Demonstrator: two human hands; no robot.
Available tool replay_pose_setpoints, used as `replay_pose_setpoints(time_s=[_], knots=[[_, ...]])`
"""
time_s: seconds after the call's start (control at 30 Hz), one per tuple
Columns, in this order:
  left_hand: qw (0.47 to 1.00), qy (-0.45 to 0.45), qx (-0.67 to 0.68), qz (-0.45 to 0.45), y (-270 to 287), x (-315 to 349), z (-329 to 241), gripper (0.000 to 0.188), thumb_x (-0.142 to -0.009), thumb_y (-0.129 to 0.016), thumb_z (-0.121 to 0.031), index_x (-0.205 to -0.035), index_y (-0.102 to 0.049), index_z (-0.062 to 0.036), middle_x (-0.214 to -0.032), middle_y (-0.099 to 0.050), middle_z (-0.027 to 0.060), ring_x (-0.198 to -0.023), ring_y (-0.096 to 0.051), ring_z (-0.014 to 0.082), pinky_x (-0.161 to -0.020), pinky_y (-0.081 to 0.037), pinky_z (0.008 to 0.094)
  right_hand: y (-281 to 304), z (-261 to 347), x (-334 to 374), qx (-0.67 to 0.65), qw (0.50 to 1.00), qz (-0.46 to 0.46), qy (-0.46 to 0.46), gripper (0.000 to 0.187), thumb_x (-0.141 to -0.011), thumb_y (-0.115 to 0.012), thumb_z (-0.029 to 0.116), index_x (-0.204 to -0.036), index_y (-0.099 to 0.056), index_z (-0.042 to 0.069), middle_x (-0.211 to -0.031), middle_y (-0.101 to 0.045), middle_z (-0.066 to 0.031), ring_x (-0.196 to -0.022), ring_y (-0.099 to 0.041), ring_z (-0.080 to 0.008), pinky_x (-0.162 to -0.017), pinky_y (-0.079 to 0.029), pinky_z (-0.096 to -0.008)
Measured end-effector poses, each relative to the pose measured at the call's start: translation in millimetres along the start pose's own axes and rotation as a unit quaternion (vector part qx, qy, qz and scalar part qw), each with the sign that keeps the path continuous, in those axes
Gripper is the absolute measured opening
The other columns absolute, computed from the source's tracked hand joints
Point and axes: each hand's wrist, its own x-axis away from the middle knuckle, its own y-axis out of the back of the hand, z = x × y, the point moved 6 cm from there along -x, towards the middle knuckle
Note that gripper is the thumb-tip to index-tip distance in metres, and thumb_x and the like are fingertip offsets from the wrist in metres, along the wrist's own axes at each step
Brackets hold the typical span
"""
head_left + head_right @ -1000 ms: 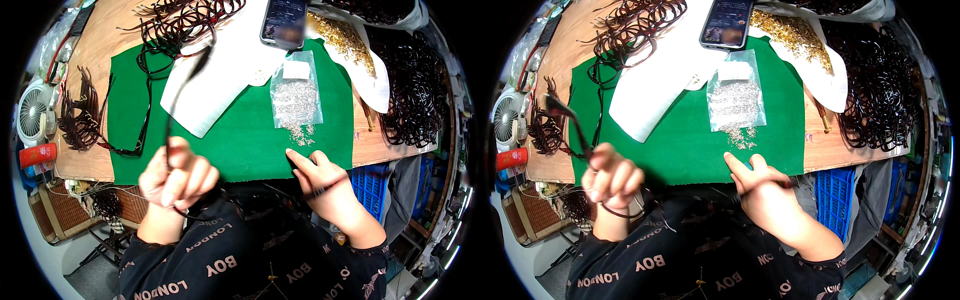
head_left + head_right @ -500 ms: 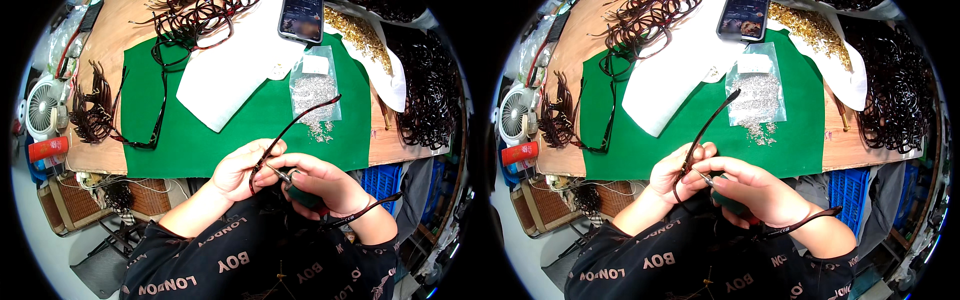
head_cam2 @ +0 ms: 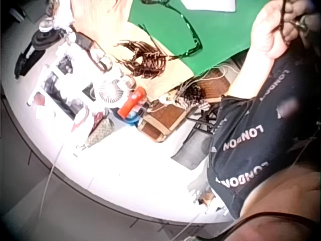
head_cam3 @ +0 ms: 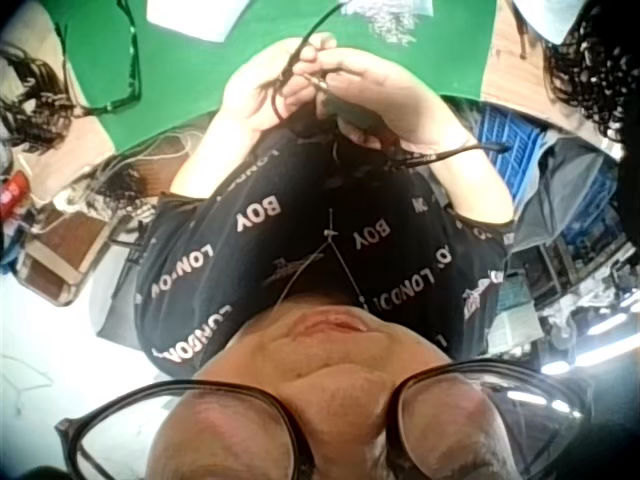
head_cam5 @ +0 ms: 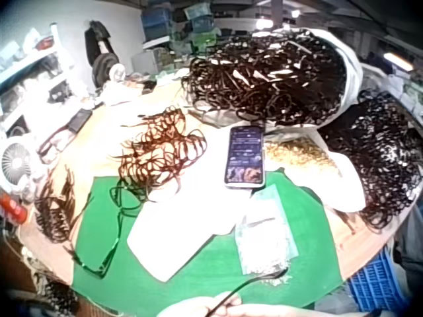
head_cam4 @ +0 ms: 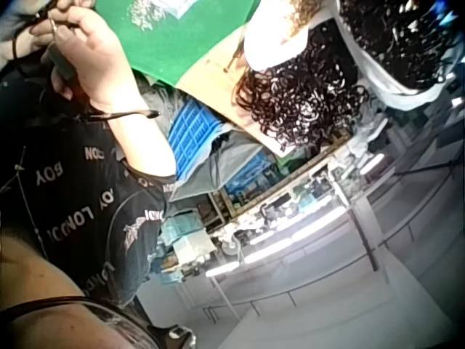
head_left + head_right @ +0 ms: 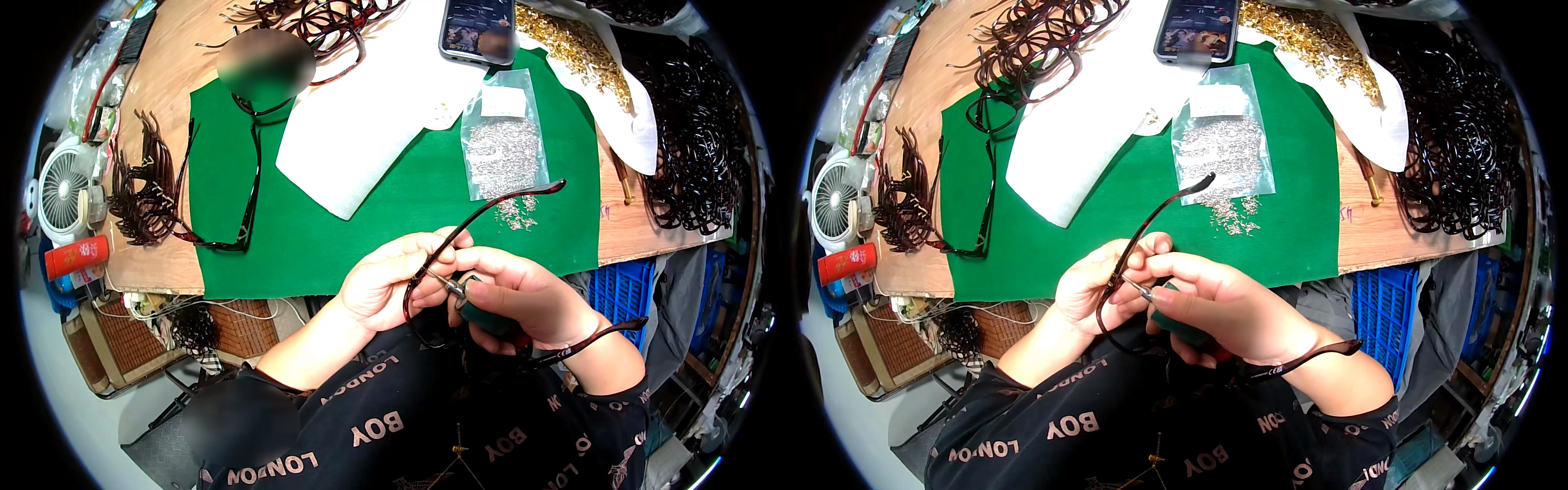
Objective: The person assembles eyeglasses by hand at a cluttered workbench. They pick up frames and temples, use a screwdriver to tighten screws, and place completed units aside. The process is repeated for multiple pairs.
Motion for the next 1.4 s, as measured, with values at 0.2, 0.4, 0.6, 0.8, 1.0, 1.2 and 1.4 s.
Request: replay_pose_setpoints(time_s=[0.2,0.4,0.6,0.8,1.0,1.2,1.4], knots=[[0.997,0.031,-0.017,0.076,2,1,0,0.032,-0.088,-0.052,-0.018,-0.111,-0.054,0.0051,-0.125,-0.04,0.0123,-0.06,-0.044,0.0094,-0.059,-0.046,0.0299,1,-5,1,-0.052,0.998,0.025,0.011,0.033,-0.093,-0.047,0.022,-0.123,-0.046,0.009,-0.089,-0.058,-0.0063,-0.048,-0.054,-0.0096,-0.034,-0.033,-0.0169],[0.996,0.021,-0.079,0.025,-17,13,-8,0.032,-0.087,-0.055,-0.018,-0.11,-0.055,0.0044,-0.121,-0.044,0.013,-0.053,-0.039,0.0103,-0.049,-0.035,0.0248,12,16,8,0.256,0.955,-0.048,0.144,0.03,-0.089,-0.053,0.019,-0.116,-0.051,0.007,-0.091,-0.061,-0.0085,-0.062,-0.06,-0.0178,-0.049,-0.045,-0.0243],[0.943,-0.25,-0.215,-0.032,-14,64,-124,0.028,-0.094,-0.042,-0.015,-0.112,-0.05,0.0054,-0.11,-0.044,0.0099,-0.052,-0.027,0.0054,-0.044,-0.025,0.0185,28,30,43,0.624,0.682,-0.298,0.236,0.032,-0.082,-0.057,0.01,-0.114,-0.052,0.008,-0.081,-0.054,-0.0151,-0.069,-0.058,-0.0326,-0.061,-0.048,-0.038],[0.439,-0.472,-0.686,-0.338,-48,82,-136,0.034,-0.089,-0.052,-0.016,-0.119,-0.051,0.0003,-0.117,-0.051,0.0127,-0.109,-0.047,0.0185,-0.094,-0.036,0.0323,20,25,36,0.71,0.598,-0.304,0.216,0.035,-0.081,-0.058,0.012,-0.115,-0.053,0.008,-0.075,-0.049,-0.0141,-0.057,-0.056,-0.0283,-0.051,-0.048,-0.0359],[0.27,-0.121,-0.948,-0.116,-65,27,-53,0.034,-0.072,-0.068,-0.018,-0.102,-0.058,-0.0051,-0.086,-0.055,0.0071,-0.077,-0.052,0.0228,-0.066,-0.039,0.0334,16,22,32,0.721,0.581,-0.318,0.206,0.034,-0.082,-0.057,0.013,-0.115,-0.052,0.008,-0.075,-0.049,-0.0147,-0.054,-0.057,-0.0284,-0.049,-0.048,-0.0362],[0.334,-0.328,-0.882,-0.042,-101,54,-71,0.031,-0.065,-0.072,-0.009,-0.094,-0.063,-0.0024,-0.065,-0.056,0.006,-0.058,-0.052,0.0214,-0.055,-0.037,0.0316,20,20,31,0.715,0.589,-0.324,0.189,0.034,-0.082,-0.056,0.011,-0.116,-0.052,0.008,-0.074,-0.048,-0.0156,-0.055,-0.057,-0.0303,-0.049,-0.048,-0.037],[0.8,-0.427,-0.413,0.076,-98,84,-104,0.02,-0.084,-0.057,-0.022,-0.101,-0.056,-0.0105,-0.058,-0.059,-0.0045,-0.05,-0.042,0.0087,-0.049,-0.031,0.0239,21,22,36,0.688,0.622,-0.33,0.176,0.035,-0.081,-0.058,0.008,-0.116,-0.054,0.01,-0.076,-0.049,-0.0155,-0.063,-0.055,-0.0334,-0.055,-0.046,-0.0382]])
